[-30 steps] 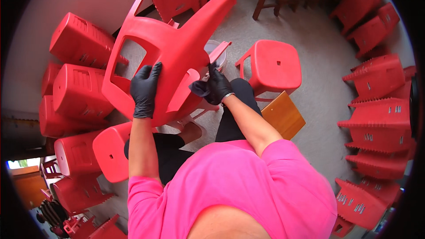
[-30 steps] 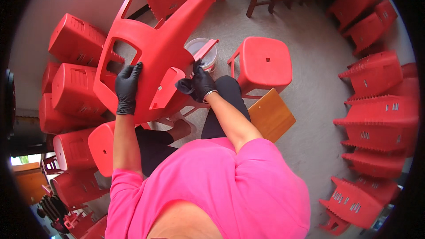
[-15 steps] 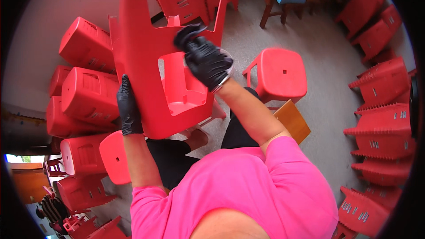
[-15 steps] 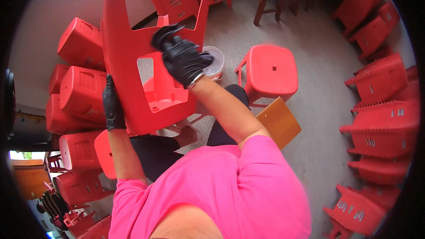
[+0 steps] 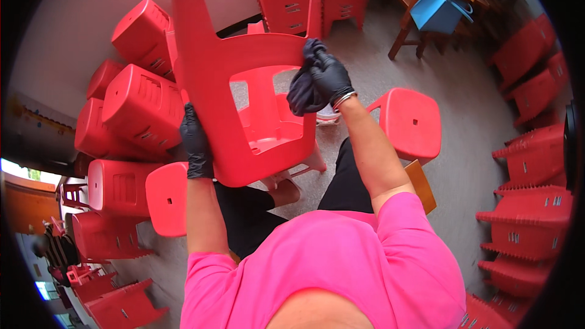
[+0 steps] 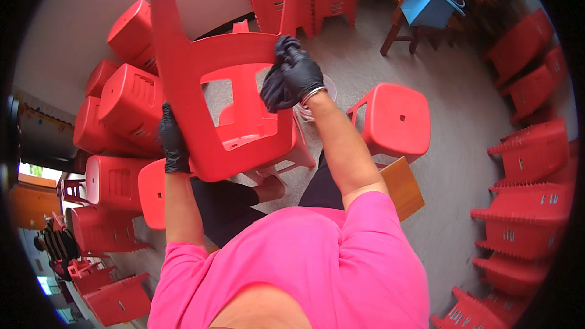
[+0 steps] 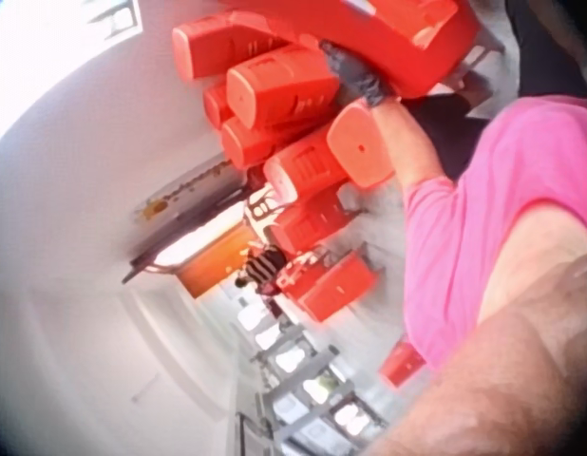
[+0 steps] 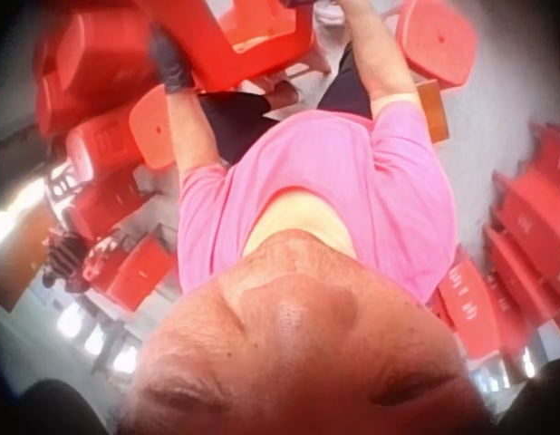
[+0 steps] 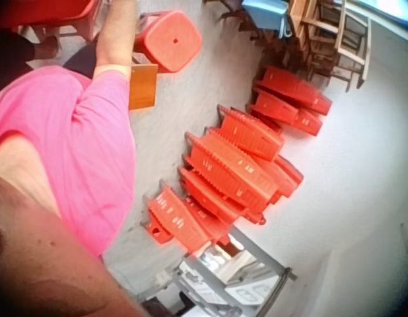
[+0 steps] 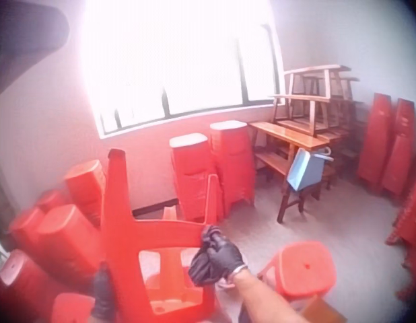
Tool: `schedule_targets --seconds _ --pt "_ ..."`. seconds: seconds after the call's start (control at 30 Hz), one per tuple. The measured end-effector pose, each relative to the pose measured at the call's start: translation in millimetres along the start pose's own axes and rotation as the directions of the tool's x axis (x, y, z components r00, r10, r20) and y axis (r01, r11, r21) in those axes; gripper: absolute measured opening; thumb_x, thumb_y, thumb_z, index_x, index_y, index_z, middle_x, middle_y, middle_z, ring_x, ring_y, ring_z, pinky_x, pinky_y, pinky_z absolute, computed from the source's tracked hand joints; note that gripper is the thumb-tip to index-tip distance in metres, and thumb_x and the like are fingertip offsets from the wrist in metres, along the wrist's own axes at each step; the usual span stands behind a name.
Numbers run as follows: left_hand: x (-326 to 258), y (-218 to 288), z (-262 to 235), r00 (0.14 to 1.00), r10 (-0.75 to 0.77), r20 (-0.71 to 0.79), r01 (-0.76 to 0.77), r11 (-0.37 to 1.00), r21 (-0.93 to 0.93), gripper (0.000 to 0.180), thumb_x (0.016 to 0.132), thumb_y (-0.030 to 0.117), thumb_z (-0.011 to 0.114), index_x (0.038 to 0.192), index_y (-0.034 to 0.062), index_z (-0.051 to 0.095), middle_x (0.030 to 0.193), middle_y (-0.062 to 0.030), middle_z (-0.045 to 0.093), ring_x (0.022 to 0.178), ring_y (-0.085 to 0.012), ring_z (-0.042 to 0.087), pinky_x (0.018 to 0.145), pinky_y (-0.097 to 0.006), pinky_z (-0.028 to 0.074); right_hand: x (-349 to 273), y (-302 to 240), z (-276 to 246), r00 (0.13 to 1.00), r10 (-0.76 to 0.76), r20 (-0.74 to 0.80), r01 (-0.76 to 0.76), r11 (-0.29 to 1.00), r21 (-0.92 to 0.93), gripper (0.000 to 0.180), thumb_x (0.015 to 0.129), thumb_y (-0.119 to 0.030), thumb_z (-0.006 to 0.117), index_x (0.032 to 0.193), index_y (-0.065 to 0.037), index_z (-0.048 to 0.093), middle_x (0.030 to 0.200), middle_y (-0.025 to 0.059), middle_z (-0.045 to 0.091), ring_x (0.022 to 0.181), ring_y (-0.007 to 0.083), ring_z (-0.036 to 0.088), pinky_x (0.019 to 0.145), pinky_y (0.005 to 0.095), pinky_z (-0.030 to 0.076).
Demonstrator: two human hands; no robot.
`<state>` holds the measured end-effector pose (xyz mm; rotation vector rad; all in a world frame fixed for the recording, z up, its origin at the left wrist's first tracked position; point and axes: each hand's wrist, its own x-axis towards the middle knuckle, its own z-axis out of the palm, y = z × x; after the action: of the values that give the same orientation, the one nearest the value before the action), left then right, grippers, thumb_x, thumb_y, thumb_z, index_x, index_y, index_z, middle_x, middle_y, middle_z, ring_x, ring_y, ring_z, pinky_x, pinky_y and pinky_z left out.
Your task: Wiping down red plastic stools with a damp cloth and a bucket of water.
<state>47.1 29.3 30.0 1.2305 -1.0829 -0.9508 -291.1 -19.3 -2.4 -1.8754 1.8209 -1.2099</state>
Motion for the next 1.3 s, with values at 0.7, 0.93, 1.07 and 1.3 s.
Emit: schedule_targets --seconds 0.7,0.93,1.07,1.3 --pt "-15 1 30 0.979 0.205 0.016 -0.205 0.976 0.072 0.04 0.1 0.031 0.047 0.099 -0.0051 0.064 0.084 -0.0003 0.062 0.074 -0.009 0.053 0.069 -0.025 0.046 6 -30 4 0.86 -0.346 -0.374 0.308 0.938 -0.161 0.027 0.089 -0.012 0.055 0.114 -0.004 0.063 0.111 0.0125 0.065 0.102 0.0283 0.06 0.092 0.0376 0.046" --pt "-7 10 41 0.994 0.075 0.083 -0.07 0.996 -0.064 0.041 0.099 0.03 0.05 0.106 -0.0073 0.063 0.089 -0.0017 0.064 0.079 -0.0077 0.053 0.073 -0.024 0.046 31 -135 -37 0.952 -0.051 -0.302 0.295 0.409 0.863 0.018 0.088 -0.015 0.062 0.101 -0.003 0.062 0.094 0.0129 0.064 0.084 0.0164 0.061 0.074 0.0298 0.048" --pt "-6 5 49 0.989 0.127 0.072 -0.126 0.992 -0.022 0.04 0.099 0.031 0.05 0.104 -0.006 0.064 0.088 -0.0007 0.063 0.078 -0.0067 0.052 0.072 -0.024 0.046 18 -169 -10 0.569 -0.699 -0.433 0.724 0.675 -0.139 0.032 0.085 -0.016 0.064 0.117 -0.012 0.061 0.12 0.0091 0.059 0.109 0.0262 0.056 0.09 0.0399 0.042" --pt "-17 23 48 0.992 0.063 0.109 -0.062 0.998 -0.009 0.041 0.1 0.035 0.047 0.099 -0.0018 0.064 0.088 -0.0019 0.063 0.077 -0.0079 0.054 0.07 -0.026 0.047 -2 -125 -7 0.729 -0.522 -0.443 0.503 0.847 -0.171 0.044 0.079 -0.035 0.069 0.12 -0.021 0.062 0.12 0.0121 0.058 0.111 0.0338 0.053 0.093 0.0474 0.039"
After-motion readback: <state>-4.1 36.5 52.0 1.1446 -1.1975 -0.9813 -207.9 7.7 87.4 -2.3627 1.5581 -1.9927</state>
